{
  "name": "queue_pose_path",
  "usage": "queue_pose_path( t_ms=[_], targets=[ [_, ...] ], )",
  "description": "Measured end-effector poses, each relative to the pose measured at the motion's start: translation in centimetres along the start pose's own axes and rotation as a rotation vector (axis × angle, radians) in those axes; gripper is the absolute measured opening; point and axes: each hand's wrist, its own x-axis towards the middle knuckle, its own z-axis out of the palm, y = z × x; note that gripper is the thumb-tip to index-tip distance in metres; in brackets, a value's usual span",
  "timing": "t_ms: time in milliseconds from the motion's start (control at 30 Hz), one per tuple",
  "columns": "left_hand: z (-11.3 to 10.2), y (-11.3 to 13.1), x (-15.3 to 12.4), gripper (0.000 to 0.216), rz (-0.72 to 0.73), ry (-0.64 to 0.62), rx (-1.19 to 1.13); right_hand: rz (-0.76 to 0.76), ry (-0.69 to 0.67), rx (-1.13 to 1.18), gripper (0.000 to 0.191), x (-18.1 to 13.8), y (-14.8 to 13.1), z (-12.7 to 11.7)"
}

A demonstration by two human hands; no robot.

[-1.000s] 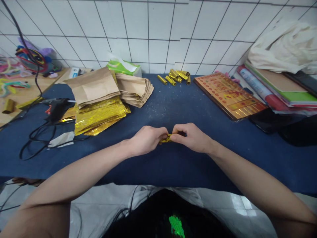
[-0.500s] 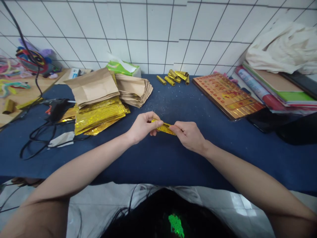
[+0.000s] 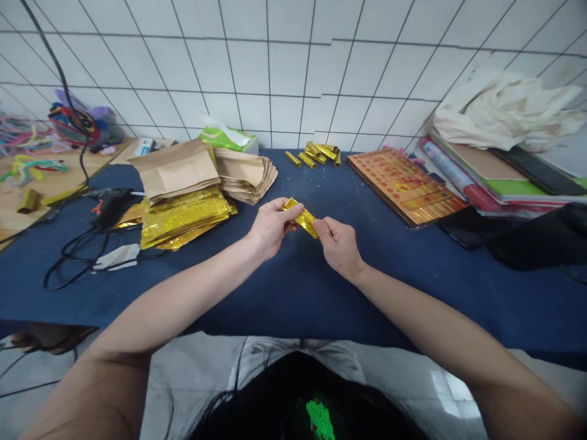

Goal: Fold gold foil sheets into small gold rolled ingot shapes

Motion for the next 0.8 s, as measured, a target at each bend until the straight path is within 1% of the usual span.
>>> queue_pose_path(
  t_ms=[67, 133, 233, 300, 400, 533, 667, 800],
  targets=[
    [-0.1, -0.2, 0.5, 0.023, 0.083, -0.009, 0.057, 0.047, -0.071, 0.042, 0.041, 0.1, 0.2, -0.1],
    [-0.5, -0.2, 0.8, 0.021, 0.124, -0.049, 0.14, 0.095, -0.202, 0.094, 0.04, 0.2, 0.5, -0.2],
    [-1.1, -0.1, 0.9, 0.022, 0.073, -0.148, 0.237, 0.133, -0.405, 0.188, 0.04, 0.4, 0.5, -0.2],
    [-1.3, -0.1, 0.7, 0.023, 0.035, -0.198, 0.273, 0.142, -0.469, 0.237, 0.043, 0.4, 0.4, -0.1],
    [-1.4, -0.2, 0.4, 0.024, -0.002, -0.217, 0.245, 0.13, -0.478, 0.24, 0.044, 0.4, 0.2, -0.1],
    [-1.3, -0.3, 0.3, 0.021, -0.014, -0.179, 0.199, 0.079, -0.469, 0.164, 0.043, 0.3, 0.2, 0.0],
    [-1.4, -0.3, 0.6, 0.019, 0.059, -0.11, 0.216, 0.091, -0.462, 0.089, 0.043, 0.5, 0.3, -0.1],
    [-1.6, -0.3, 0.8, 0.017, 0.132, -0.06, 0.219, 0.108, -0.493, 0.064, 0.041, 0.7, 0.1, -0.2]
  ],
)
